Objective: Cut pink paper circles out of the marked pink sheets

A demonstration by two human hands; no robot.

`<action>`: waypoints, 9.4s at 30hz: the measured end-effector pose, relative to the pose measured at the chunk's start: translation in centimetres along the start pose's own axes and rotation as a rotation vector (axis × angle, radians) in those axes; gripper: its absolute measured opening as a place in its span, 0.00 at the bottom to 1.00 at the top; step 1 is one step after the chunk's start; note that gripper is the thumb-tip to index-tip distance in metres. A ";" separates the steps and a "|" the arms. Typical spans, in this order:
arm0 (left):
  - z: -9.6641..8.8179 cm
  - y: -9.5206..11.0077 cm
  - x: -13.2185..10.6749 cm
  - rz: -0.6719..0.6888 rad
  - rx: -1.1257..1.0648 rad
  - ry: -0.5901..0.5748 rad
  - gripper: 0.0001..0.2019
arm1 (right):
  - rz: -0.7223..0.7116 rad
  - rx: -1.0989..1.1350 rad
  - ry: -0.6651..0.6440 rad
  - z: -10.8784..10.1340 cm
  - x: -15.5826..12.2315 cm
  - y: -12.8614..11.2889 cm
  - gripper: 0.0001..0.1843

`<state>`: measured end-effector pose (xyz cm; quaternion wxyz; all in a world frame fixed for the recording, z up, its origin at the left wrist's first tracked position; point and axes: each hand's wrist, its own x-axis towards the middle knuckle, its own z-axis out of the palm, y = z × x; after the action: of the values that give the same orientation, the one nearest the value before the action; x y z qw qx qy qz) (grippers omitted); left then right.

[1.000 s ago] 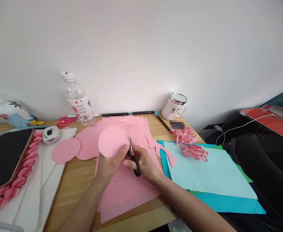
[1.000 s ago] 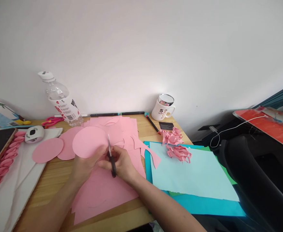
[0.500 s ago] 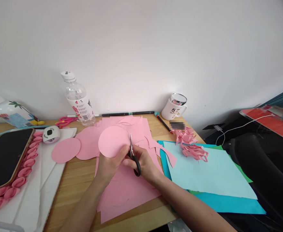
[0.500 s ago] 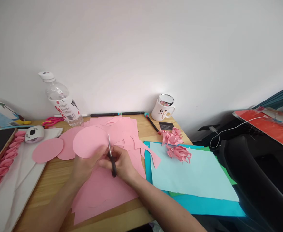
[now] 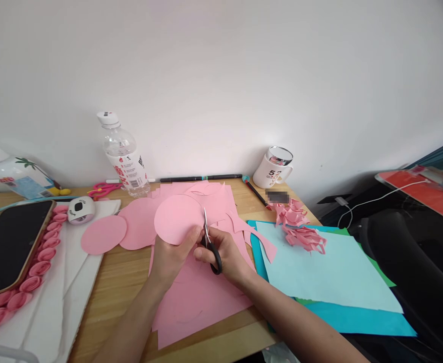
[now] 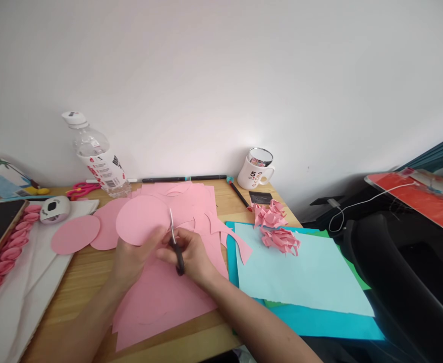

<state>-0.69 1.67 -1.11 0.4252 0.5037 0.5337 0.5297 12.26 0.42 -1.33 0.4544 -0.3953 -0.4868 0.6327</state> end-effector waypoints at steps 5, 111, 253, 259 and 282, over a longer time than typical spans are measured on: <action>-0.1 0.1 0.0 -0.001 0.030 -0.006 0.17 | 0.005 0.016 -0.005 -0.1 0.0 0.1 0.25; -0.1 0.6 0.0 0.001 -0.014 0.024 0.13 | 0.025 -0.099 0.005 0.1 -0.2 0.7 0.23; -0.4 0.6 0.1 -0.038 0.076 0.042 0.17 | 0.049 0.004 0.067 -0.4 0.0 0.9 0.45; -0.4 0.8 0.1 -0.048 0.118 0.042 0.16 | -0.010 -0.110 0.036 -0.2 0.4 -0.7 0.32; -0.5 0.3 0.2 -0.098 0.127 0.024 0.13 | -0.048 -0.137 -0.033 -0.6 0.6 -0.2 0.29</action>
<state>-1.18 1.74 -0.78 0.4115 0.4967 0.5950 0.4795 12.66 1.15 -1.27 0.4333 -0.4033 -0.5457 0.5931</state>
